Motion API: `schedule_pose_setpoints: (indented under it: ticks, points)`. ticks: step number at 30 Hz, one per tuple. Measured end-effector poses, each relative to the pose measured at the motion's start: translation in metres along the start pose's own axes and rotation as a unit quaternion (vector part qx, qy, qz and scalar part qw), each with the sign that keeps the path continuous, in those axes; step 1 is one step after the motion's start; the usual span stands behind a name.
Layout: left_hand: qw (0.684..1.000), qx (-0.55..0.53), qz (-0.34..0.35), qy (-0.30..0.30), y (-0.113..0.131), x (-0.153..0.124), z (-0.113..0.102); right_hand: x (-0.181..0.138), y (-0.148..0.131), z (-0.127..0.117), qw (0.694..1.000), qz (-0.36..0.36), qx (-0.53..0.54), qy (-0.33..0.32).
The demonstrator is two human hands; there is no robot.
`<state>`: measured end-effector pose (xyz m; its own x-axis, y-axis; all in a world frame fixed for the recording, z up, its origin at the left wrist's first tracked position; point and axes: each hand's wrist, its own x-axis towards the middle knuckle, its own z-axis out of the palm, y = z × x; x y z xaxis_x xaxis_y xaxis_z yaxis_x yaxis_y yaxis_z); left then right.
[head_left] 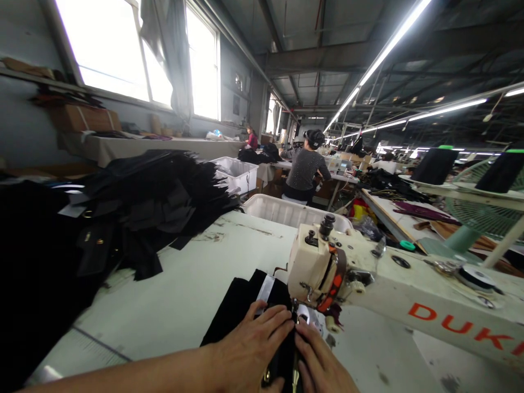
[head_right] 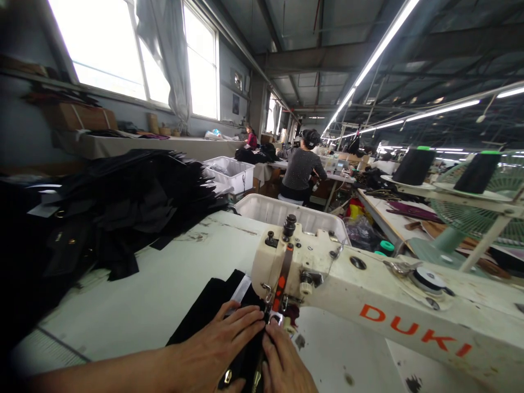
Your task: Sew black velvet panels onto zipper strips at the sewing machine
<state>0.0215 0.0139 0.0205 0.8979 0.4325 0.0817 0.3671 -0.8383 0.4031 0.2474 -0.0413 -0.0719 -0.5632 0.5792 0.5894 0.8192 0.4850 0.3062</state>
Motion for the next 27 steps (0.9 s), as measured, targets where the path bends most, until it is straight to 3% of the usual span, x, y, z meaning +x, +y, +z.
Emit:
schedule_pose_setpoints:
  ticks: [10,15,18,23,25,27]
  points:
    - [0.999,0.016,0.017,0.044,-0.010,0.008,0.010,0.014,0.004,-0.023,0.997,0.020,0.061,-0.041]
    - [0.999,0.032,-0.008,-0.039,0.007,-0.012,-0.001,0.004,-0.014,-0.034,0.993,0.090,0.066,-0.033]
    - [0.997,0.044,0.025,-0.066,0.019,-0.042,0.015,-0.015,-0.038,-0.048,0.990,0.118,0.068,-0.033]
    - [0.997,0.032,0.066,-0.004,0.022,-0.081,0.054,-0.045,-0.082,-0.056,0.995,0.084,0.044,0.003]
    - [0.996,-0.070,0.008,0.049,0.024,-0.083,0.047,-0.042,-0.093,-0.057,0.994,0.106,0.026,0.015]
    - [0.969,-0.200,-0.096,0.110,0.029,-0.080,0.026,-0.029,-0.101,-0.061,0.992,0.125,0.022,0.013]
